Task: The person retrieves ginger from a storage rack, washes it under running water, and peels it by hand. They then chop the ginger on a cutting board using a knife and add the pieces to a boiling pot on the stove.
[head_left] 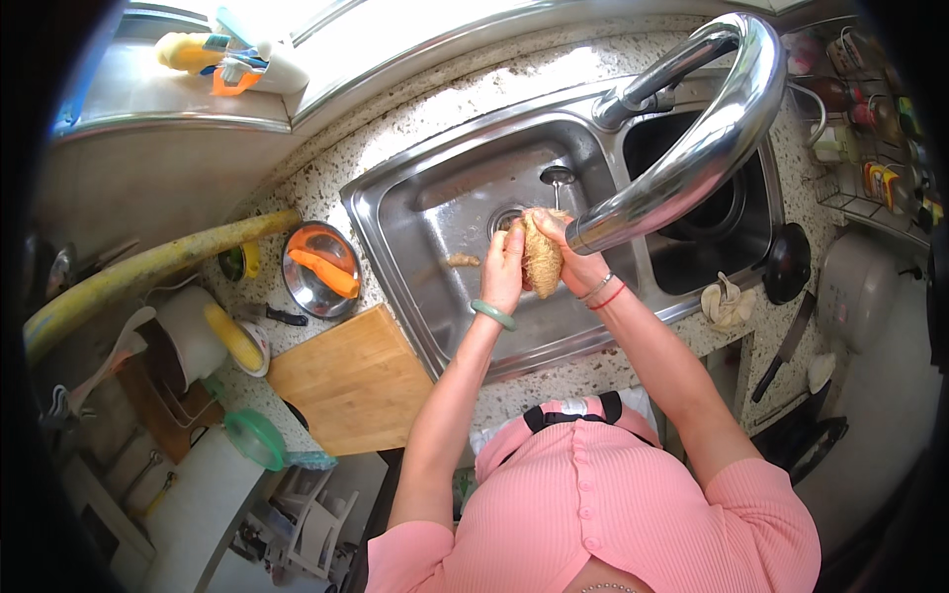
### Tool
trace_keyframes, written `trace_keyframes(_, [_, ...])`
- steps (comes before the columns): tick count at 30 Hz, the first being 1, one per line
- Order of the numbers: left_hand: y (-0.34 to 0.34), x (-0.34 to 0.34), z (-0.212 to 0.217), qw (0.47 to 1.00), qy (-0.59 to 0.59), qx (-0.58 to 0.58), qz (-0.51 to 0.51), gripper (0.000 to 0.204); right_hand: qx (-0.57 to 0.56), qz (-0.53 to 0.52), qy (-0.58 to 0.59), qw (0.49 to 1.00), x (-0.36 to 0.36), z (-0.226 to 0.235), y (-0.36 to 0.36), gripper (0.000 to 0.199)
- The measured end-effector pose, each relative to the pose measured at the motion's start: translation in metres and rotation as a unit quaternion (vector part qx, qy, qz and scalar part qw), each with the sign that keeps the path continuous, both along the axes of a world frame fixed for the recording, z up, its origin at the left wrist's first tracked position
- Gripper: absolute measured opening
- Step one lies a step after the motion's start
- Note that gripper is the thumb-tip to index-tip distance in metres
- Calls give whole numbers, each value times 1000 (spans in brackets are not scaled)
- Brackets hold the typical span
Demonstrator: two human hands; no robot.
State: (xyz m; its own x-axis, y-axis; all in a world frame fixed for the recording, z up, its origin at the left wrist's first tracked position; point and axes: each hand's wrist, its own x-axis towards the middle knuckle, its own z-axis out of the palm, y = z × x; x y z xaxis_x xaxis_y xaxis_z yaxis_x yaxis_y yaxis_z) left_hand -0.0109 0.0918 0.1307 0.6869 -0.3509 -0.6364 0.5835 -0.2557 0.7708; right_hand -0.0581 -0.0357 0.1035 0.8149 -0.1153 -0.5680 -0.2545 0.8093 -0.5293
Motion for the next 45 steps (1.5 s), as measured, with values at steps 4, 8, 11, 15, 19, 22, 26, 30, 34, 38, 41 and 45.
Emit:
trace_keyframes(4, [4, 1, 1, 993, 77, -71, 49, 32, -42, 37, -18, 998, -3, 13, -12, 39])
trace_keyframes(8, [-1, -11, 0, 999, -19, -21, -13, 31, -309, 107, -34, 944, -3, 10, 4, 27])
trace_keyframes(11, [-4, -13, 9, 998, -56, -3, -13, 30, -290, 45, -22, 956, 2, 1, 14, 16])
trace_keyframes(15, [4, -15, -11, 987, -144, 47, -48, 29, -372, 37, -17, 927, 8, -43, 22, 12])
trace_keyframes(19, [9, -19, -24, 980, -186, 41, -65, 28, -77, -76, 126, 986, 16, -38, 21, 13])
trace_keyframes(22, [7, -19, -14, 998, -58, -4, -38, 24, -12, 16, 101, 995, 6, -43, -3, 16])
trace_keyframes(26, [8, -15, -13, 986, -133, 77, -66, 19, -75, 0, 35, 997, 0, -19, -18, 24])
trace_keyframes(30, [-4, -15, -4, 895, -382, 180, -141, 15, -326, 57, 0, 944, -1, -8, -3, 20])
trace_keyframes(34, [3, -15, -11, 875, -418, 186, -158, 18, -308, 44, 14, 950, 5, -22, 4, 18])
trace_keyframes(38, [1, -14, -6, 874, -373, 239, -201, 20, -266, -14, 37, 963, 7, -45, 10, 18])
trace_keyframes(41, [7, -12, -10, 852, -415, 219, -231, 20, -35, -19, 13, 999, 6, -44, -1, 20])
trace_keyframes(45, [21, -8, -19, 845, -447, 158, -248, 23, 3, 40, 46, 998, -2, -49, -13, 19])
